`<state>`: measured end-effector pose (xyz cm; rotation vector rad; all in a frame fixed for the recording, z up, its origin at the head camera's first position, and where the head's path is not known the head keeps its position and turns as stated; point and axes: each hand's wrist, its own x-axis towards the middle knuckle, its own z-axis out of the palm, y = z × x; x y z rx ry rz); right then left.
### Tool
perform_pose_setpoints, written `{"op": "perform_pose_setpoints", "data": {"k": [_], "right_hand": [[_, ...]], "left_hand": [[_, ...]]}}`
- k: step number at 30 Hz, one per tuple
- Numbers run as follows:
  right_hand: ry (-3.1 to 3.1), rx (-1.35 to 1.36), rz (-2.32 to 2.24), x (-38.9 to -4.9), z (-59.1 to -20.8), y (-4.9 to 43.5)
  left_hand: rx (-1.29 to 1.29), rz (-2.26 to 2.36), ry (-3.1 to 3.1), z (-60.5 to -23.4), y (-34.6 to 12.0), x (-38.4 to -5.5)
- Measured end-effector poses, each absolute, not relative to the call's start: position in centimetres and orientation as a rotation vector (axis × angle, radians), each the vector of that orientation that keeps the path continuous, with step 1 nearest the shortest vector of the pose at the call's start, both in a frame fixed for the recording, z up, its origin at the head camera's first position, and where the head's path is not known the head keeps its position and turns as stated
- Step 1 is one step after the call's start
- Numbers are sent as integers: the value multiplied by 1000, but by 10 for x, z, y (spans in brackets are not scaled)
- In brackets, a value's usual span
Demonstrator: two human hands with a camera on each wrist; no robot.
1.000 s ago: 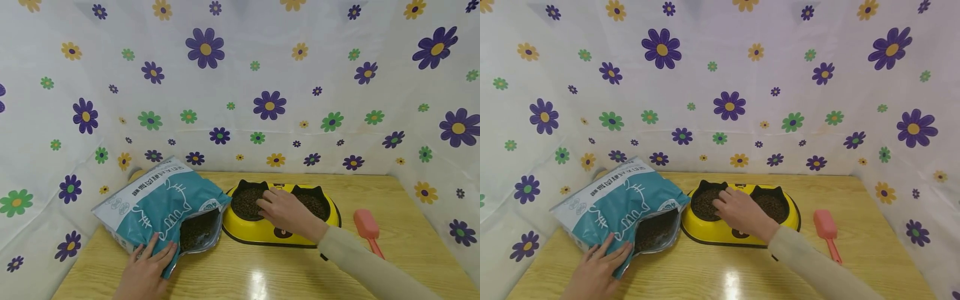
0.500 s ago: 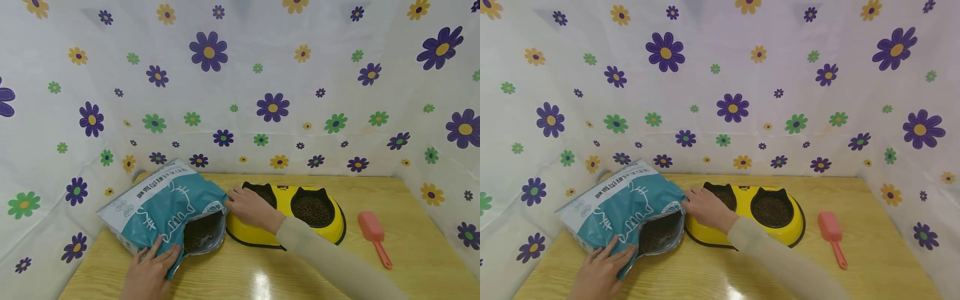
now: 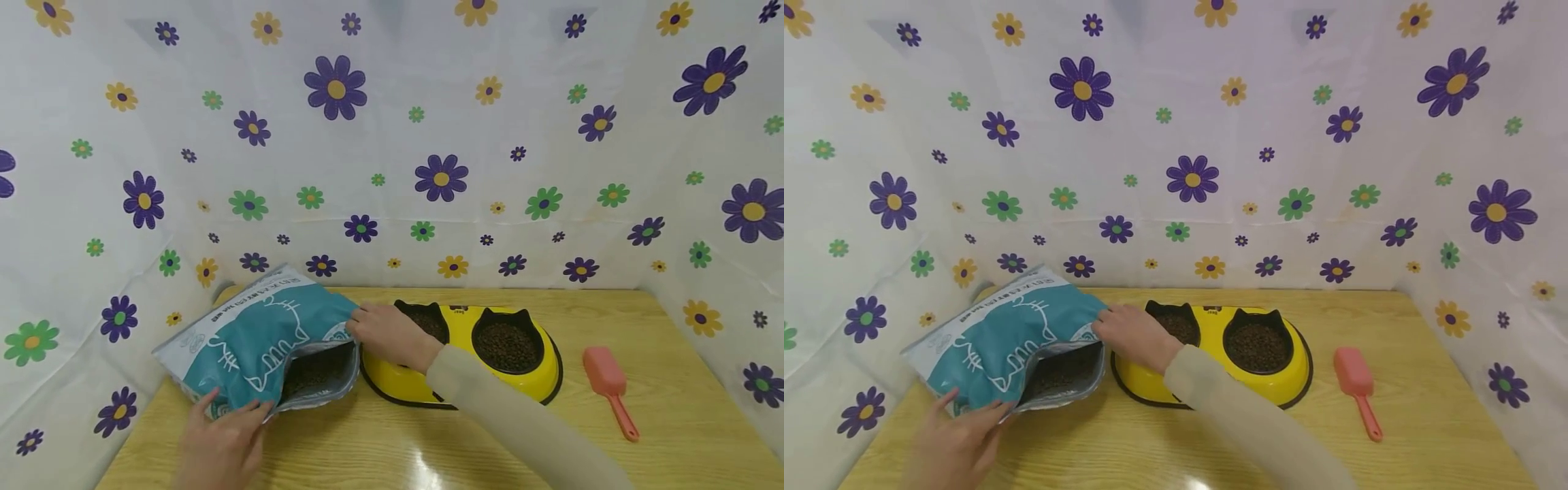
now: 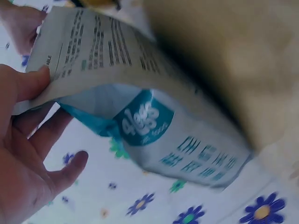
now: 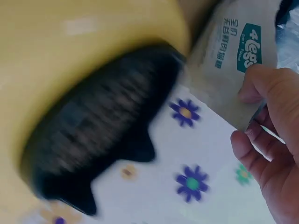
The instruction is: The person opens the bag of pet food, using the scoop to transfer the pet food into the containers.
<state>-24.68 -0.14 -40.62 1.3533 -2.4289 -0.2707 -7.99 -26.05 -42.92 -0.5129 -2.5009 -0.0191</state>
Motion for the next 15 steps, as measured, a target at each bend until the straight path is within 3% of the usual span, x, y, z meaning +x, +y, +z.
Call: {"op": "perform_pose_setpoints", "data": {"k": [9,15], "right_hand": [[-2459,1373,12,-278,-307,-21],[-2569,1370,231,-295,-258,-38]], "left_hand": [[-395,-256,-2308,-335,-285,-101],[-278,-268,-2187,-299,-320,-120]]}}
